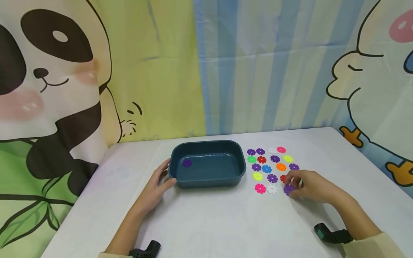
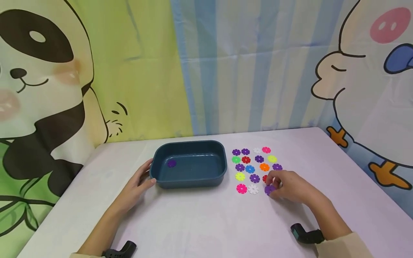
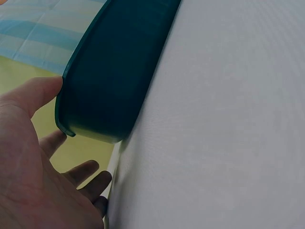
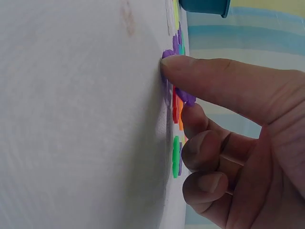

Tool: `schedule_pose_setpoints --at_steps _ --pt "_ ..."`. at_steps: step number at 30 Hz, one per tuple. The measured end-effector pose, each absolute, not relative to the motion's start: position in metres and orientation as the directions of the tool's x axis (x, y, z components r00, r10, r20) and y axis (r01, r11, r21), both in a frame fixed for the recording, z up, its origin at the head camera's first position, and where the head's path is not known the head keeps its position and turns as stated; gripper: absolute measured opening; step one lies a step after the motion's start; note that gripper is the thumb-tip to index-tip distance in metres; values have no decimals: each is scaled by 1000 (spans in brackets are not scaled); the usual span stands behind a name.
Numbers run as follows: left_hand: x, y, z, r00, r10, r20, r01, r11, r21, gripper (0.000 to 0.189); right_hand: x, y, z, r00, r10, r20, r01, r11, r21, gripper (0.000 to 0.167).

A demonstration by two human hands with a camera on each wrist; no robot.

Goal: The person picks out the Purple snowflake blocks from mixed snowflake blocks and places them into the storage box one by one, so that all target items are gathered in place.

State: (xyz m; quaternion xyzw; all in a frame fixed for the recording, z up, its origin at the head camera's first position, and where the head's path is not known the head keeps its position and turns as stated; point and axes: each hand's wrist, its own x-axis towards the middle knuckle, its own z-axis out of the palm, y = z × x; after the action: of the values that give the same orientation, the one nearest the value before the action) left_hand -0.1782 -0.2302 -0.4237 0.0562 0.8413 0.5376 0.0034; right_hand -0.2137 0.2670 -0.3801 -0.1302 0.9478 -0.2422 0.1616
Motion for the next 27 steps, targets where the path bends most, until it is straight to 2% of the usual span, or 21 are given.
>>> schedule_pose_setpoints --at_steps 14,21,27 --pt "-179 -231 -426 -992 100 74 109 413 904 75 -212 264 -379 -922 -323 -212 -172 834 -525 29" --pt "-179 -232 -426 -992 100 79 114 418 901 75 -210 268 -379 -909 -359 -211 -174 788 -591 27" --pt "-178 -231 -427 -993 93 76 109 422 900 74 -211 270 -377 -908 -370 -194 -166 745 -646 32"
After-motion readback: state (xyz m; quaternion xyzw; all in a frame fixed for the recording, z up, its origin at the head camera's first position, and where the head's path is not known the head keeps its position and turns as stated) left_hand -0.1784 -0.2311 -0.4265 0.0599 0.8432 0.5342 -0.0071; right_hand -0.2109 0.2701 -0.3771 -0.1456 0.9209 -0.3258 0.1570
